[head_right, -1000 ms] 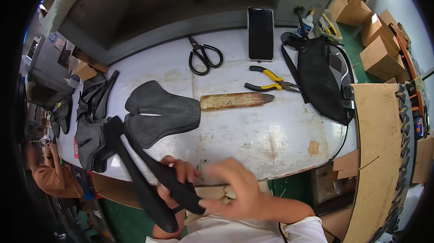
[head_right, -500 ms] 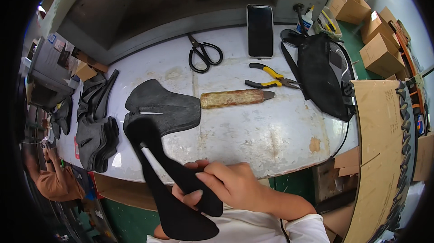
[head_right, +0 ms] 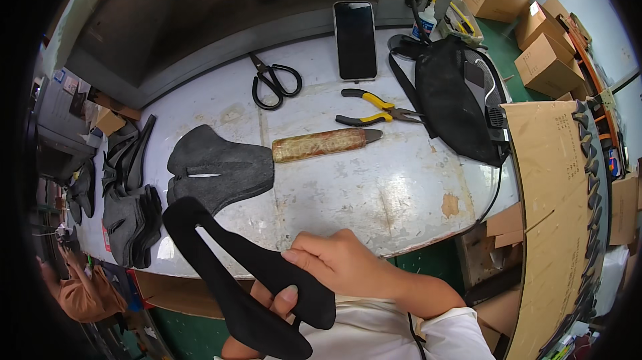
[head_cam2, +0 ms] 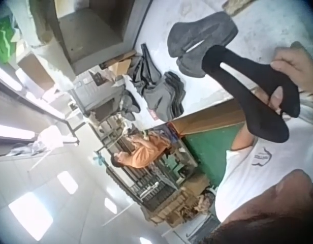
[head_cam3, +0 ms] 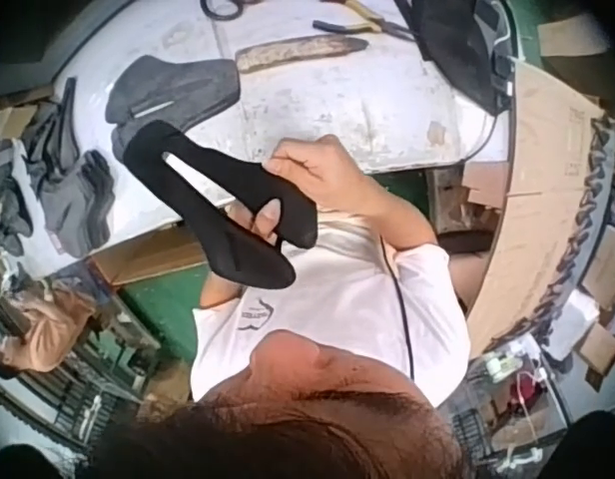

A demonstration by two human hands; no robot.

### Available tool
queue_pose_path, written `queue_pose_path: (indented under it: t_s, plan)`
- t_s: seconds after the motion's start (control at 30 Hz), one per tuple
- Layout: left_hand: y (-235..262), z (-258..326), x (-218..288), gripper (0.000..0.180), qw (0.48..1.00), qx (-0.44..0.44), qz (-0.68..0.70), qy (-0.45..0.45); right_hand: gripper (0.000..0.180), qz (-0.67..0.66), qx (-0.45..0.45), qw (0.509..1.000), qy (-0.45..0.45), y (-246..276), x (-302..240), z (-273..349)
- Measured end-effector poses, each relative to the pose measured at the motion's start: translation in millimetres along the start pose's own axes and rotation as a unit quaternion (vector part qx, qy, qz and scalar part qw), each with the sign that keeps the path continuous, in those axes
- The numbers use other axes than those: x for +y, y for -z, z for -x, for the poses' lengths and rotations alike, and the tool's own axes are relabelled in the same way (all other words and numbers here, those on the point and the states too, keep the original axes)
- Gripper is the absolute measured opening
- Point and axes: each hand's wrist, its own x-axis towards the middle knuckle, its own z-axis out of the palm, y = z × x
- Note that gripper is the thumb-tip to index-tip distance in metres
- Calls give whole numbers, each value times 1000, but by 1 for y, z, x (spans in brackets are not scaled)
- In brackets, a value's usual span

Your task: Assembling and inspecting bicycle seat components at a manufacturing workbench.

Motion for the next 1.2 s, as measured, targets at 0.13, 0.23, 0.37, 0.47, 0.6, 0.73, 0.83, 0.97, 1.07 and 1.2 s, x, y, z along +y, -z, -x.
queue_pose_path:
  t_s: [0.13,0.23,0.37,0.47,0.6,0.73,0.83,0.97,1.07,1.2]
  plan:
    - [-8,-4,1,56,993,-77,-40,-79,23,-90,-6,996,-24,-7,11,2]
    - [-11,12,27,56,976,-41,125,174,24,-359,-30,928,-98,-25,25,9]
    - [-28,15,42,63,982,41,71,170,25,-379,-11,920,-98,-16,19,20]
    - [4,-6,10,67,987,-123,19,98,30,-318,62,946,-17,-3,21,14]
    - [-3,-17,23,98,983,-162,-35,82,37,-67,83,994,3,11,4,15]
    - [-11,1,44,82,990,-125,-13,65,26,-349,-5,934,-72,10,9,14]
    - [-9,3,41,78,991,-120,-25,48,24,-433,-86,887,-136,1,15,12]
    - [-4,8,35,72,992,-117,-43,27,25,-441,-132,887,24,-19,34,11]
    - [4,10,30,69,992,-114,-54,11,29,-481,-101,870,46,-33,37,19]
    - [18,11,22,65,992,-106,-65,-13,52,-408,-54,911,20,-32,32,19]
